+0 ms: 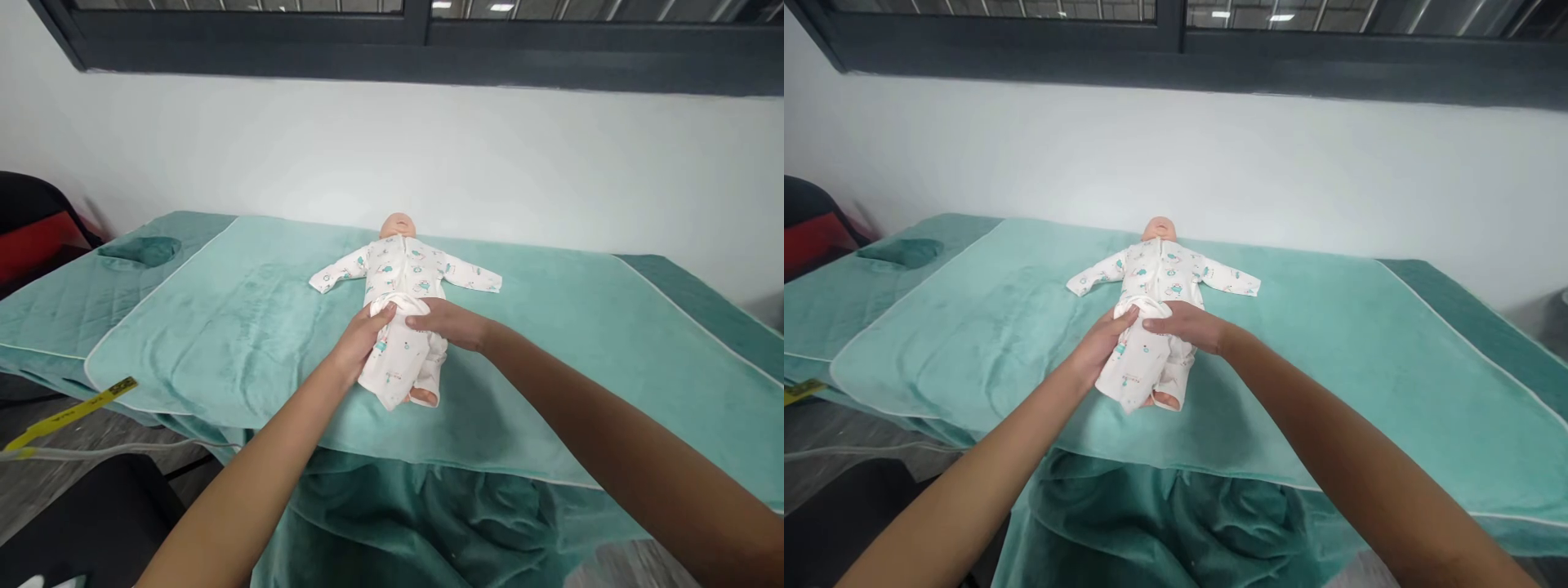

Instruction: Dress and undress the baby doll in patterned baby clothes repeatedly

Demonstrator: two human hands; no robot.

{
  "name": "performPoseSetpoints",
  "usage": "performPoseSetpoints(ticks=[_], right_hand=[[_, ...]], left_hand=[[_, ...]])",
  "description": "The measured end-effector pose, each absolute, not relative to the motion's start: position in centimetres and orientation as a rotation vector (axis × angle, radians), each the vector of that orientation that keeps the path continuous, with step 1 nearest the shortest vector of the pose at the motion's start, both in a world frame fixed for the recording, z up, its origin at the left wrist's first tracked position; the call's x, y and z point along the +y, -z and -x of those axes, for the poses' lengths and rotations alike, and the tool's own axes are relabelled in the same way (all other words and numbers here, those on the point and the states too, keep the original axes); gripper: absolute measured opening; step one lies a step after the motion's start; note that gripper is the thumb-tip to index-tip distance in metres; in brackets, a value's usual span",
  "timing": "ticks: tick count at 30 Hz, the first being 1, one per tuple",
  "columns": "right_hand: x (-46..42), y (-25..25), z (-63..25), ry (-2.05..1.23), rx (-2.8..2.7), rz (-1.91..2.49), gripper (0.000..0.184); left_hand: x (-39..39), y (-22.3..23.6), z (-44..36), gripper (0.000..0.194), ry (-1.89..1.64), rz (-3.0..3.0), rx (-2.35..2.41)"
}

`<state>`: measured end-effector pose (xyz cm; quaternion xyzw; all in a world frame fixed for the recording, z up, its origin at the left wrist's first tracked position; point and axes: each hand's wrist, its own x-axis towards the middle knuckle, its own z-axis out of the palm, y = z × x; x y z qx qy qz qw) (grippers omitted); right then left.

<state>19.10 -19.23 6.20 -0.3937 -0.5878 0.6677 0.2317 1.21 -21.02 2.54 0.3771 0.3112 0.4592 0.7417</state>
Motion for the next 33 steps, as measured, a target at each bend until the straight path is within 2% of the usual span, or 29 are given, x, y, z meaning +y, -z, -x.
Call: performPoseSetpoints(ticks=[5,10,13,17,24,29,33], right_hand=[[-19.1,-5.9,-19.5,-1.89,-1.673,1.072,0.048],[-19.2,-5.3,-18.9,-1.715,-1.413,1.1,0.033],[-19.6,-5.5,-18.7,-1.594,-1.512,1.162,0.026],[-19.9,-6.1,-18.4,-1.365,-1.95,1.234,0.03],[-20.4,-5.6,-17.6,-0.896,-2.561,1.331,0.022],[-21.3,-5.0,-16.8,-0.364,-2.895,1.369,0.016],[-22.4,-4.9,-15.8,-0.197,-2.977,1.403,0.022]], left_hand=[[-21.4,-2.8,-1.0,0.054,-1.007,-0.909,0.834],[-21.2,-3.5,0.5,0.053,-0.792,-1.143,0.727],[-21.6,-3.9,1.0,0.05,-0.737,-1.199,0.737],[-25.0,-3.8,0.0,0.043,-0.988,-0.956,0.912],[-33.3,-2.8,-3.9,0.048,-1.253,-0.397,1.0],[-36.2,-0.9,-5.1,0.044,-1.37,-0.299,1.081],[-36.9,1.0,-4.8,0.037,-1.358,-0.345,1.228]])
